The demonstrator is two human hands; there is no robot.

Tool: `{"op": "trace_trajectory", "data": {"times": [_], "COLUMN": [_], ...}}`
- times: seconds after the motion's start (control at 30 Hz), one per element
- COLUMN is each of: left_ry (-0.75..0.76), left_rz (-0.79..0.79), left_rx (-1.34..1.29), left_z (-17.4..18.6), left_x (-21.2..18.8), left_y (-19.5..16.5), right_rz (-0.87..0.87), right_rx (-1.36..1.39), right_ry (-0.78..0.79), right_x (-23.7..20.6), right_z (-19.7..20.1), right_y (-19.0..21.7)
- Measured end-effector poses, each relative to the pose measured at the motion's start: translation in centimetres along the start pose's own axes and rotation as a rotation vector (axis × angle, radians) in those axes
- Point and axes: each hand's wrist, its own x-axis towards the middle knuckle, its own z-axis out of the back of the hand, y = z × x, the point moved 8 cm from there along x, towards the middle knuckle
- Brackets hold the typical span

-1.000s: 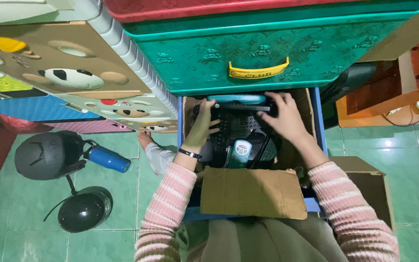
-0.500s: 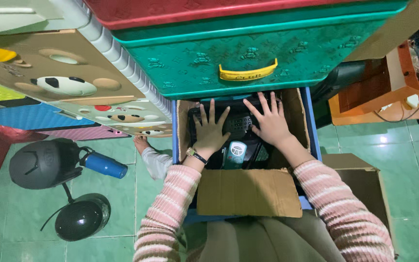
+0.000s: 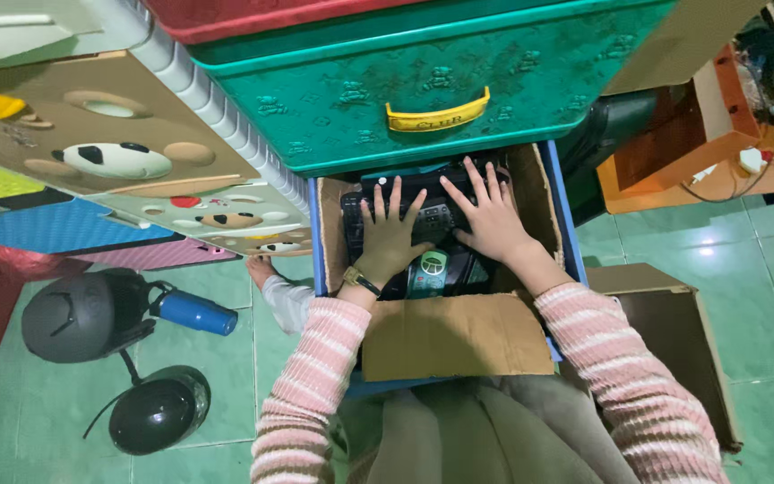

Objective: The person removes remote controls and small electronic devices from a plastic drawer and places them into a cardboard box on the floor, then rearranges the items between the drawer and the box, handling each device one at a time.

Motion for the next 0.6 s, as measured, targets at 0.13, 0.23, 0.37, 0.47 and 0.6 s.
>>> {"op": "trace_trajectory", "data": {"times": [0.13, 0.23, 0.37, 0.47, 0.6], "left_ry": [0.033, 0.399, 0.429, 0.013, -0.003], "left_rz": [-0.084, -0.106, -0.138, -0.342, -0.153], "left_rx": [-0.173, -0.430, -0.223, -0.100, 0.144], "left_z": [4.8, 6.9, 7.7, 9.7, 7.3], "left_x": [-2.8, -10.0, -15.7, -18.5, -19.5], "left_y": [-2.2, -4.0, -6.2, -7.5, -4.7], "right_rz": [-0.014, -0.202, -0.137, 0.234, 0.050], "right_rx": [0.272, 0.478, 0.426, 0.145, -0.002], "right_ry": [0.154, 0.533, 0.264, 0.019, 0.161], "right_x": [-4.8, -13.4, -17.9, -19.6, -19.9], "right_z": [4.2, 6.5, 10.2, 10.7, 7.9], "right_y": [1.0, 1.4, 2.7, 5.7, 4.2]}}
